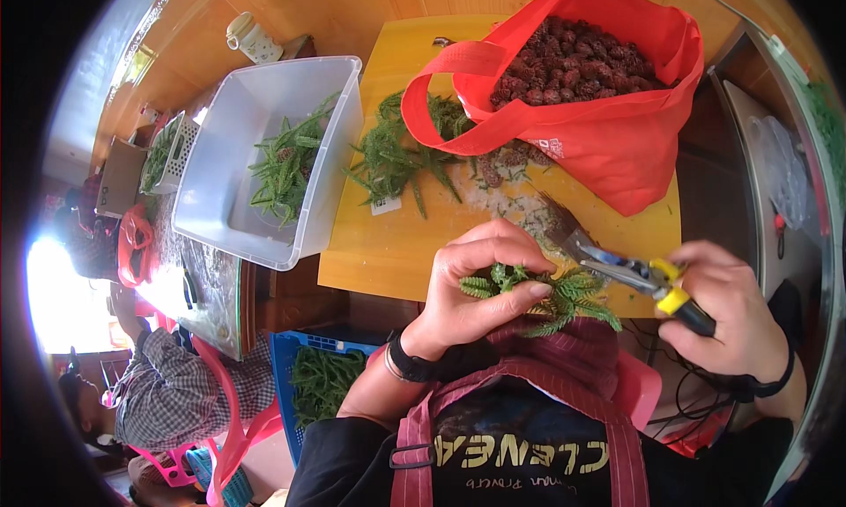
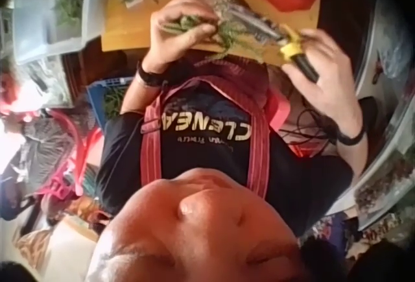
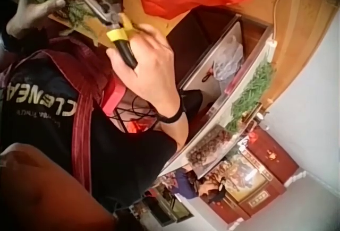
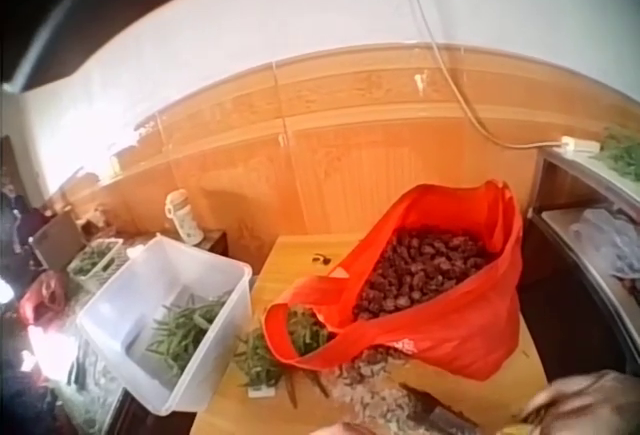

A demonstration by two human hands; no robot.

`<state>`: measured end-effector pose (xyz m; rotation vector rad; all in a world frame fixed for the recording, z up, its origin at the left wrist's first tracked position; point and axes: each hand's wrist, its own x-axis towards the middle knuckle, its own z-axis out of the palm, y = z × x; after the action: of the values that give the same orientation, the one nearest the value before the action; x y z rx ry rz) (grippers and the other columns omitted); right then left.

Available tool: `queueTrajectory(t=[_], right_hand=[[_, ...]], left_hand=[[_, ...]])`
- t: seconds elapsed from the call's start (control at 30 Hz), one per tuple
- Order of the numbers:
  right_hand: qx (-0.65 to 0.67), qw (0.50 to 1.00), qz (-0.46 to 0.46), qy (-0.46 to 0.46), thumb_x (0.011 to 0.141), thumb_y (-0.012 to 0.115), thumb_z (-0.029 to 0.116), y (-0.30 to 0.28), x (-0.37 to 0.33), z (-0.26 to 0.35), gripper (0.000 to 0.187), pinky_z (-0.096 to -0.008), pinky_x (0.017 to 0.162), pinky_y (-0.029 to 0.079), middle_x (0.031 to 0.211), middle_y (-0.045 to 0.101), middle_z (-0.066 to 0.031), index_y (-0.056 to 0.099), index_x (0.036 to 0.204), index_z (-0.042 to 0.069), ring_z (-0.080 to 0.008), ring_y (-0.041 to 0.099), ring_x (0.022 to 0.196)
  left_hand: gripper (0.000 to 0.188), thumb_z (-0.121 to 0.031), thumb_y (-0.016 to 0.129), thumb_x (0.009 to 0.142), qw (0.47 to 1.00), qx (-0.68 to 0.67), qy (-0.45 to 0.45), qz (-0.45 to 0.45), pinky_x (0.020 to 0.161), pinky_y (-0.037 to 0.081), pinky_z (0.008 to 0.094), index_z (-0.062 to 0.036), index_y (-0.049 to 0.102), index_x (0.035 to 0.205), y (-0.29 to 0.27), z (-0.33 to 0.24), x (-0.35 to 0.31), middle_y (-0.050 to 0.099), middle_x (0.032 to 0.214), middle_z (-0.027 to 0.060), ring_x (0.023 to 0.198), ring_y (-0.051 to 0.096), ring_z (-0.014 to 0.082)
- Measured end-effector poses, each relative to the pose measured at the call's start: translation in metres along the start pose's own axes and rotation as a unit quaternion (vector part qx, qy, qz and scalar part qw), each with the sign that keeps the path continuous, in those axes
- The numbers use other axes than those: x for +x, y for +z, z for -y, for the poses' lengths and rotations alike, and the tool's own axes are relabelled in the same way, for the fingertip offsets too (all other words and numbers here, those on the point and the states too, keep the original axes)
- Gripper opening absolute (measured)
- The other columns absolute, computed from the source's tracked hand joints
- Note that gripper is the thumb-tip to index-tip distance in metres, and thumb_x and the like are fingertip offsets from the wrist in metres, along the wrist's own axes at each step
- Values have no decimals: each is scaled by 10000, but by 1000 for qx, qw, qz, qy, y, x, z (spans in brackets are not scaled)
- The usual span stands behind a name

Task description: Trimming and cleaning green plant stems using handheld cutters.

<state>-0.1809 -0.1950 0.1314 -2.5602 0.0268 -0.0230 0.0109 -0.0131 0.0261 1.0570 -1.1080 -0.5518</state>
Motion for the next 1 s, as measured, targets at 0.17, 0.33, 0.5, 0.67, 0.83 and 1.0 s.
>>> queueTrajectory(t=[0.17, 0.33, 0.5, 0.67, 0.83, 1.0], right_hand=[[-102, 991, -76, -34, 630, 717, 149, 14, 5, -1, 227, -385, 737, 473, 737, 586, -107, 575, 724, -1, -322, 563, 902], [-140, 985, -91, -54, 617, 712, 144, 21, 5, -5, 207, -382, 724, 474, 723, 578, -96, 567, 698, 19, -300, 562, 897], [-165, 979, -105, -60, 574, 706, 131, 24, 6, -9, 206, -372, 692, 480, 683, 552, -78, 548, 658, 30, -289, 563, 861], [-157, 980, -102, -61, 568, 703, 125, 27, 5, -13, 202, -365, 675, 485, 663, 542, -78, 545, 652, 31, -287, 567, 835], [-145, 981, -111, -69, 581, 707, 131, 28, 7, -15, 202, -355, 667, 489, 659, 545, -82, 547, 650, 31, -283, 571, 812], [-144, 983, -92, -72, 586, 713, 141, 26, 6, -15, 204, -354, 647, 490, 671, 571, -89, 553, 650, 31, -285, 575, 791]], left_hand=[[129, -8, 685, 687, 999, 20, -36, -23, 716, 439, 324, -1, 616, 796, 6, -1, 0, 583, 787, 89, 755, 551, 205], [126, 19, 683, 674, 998, -15, -54, -32, 698, 430, 308, -7, 595, 760, 9, 0, -2, 567, 766, 78, 744, 543, 194], [123, 24, 680, 673, 996, -31, -72, -39, 680, 420, 303, -11, 574, 724, 11, -1, -2, 546, 739, 66, 729, 531, 186], [125, 29, 680, 669, 996, -39, -70, -31, 675, 416, 303, -16, 576, 722, 10, 2, -3, 543, 735, 62, 727, 525, 183], [119, 25, 678, 676, 996, -38, -68, -30, 675, 417, 303, -17, 578, 723, 10, 2, -2, 541, 732, 62, 728, 525, 184], [111, 24, 674, 685, 997, -43, -56, -23, 671, 420, 304, -17, 580, 725, 9, 3, -2, 540, 730, 64, 729, 525, 186]])
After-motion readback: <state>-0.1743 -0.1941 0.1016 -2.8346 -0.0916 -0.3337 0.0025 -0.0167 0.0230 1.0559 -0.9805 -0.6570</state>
